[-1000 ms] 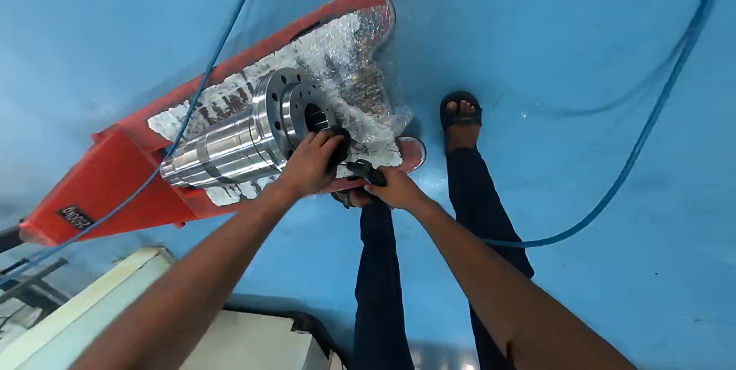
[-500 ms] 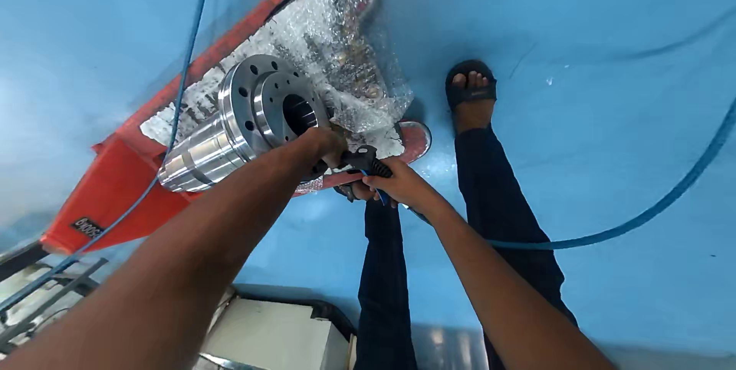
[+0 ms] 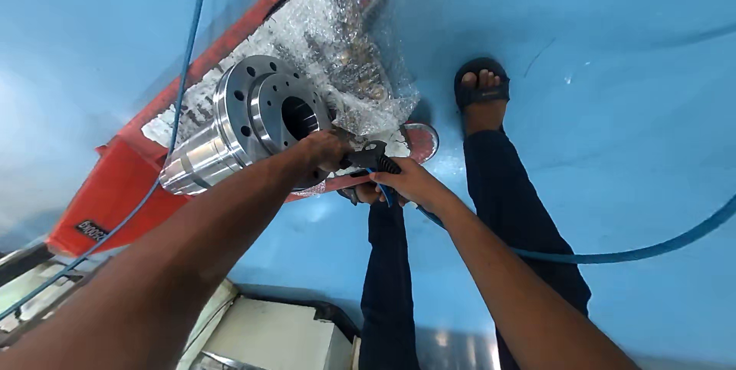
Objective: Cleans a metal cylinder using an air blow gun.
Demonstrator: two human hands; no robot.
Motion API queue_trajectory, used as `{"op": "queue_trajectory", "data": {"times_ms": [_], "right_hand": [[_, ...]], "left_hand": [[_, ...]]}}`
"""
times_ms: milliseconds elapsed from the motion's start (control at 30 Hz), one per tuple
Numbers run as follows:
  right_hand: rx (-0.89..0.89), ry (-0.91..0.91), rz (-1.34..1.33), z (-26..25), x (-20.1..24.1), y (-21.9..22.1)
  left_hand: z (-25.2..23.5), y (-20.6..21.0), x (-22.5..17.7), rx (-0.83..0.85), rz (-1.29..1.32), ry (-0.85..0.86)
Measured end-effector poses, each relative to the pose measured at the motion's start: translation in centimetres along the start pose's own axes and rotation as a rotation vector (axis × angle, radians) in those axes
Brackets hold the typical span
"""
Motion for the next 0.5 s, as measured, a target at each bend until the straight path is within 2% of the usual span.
{"op": "queue_trajectory", "data": {"times_ms": [500], "right_hand": [[-0.011, 0.063, -0.14, -0.2, -0.6, -0.3]], "left_hand": [[-0.1, -0.2, 1.1, 0.0, -0.017, -0.137]]}}
Point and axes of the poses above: each hand's wrist, its own z-axis away from the middle knuckle, its own y-axis out of the palm, x = y × z, the point moved 9 cm from there along -z, towards the middle knuckle
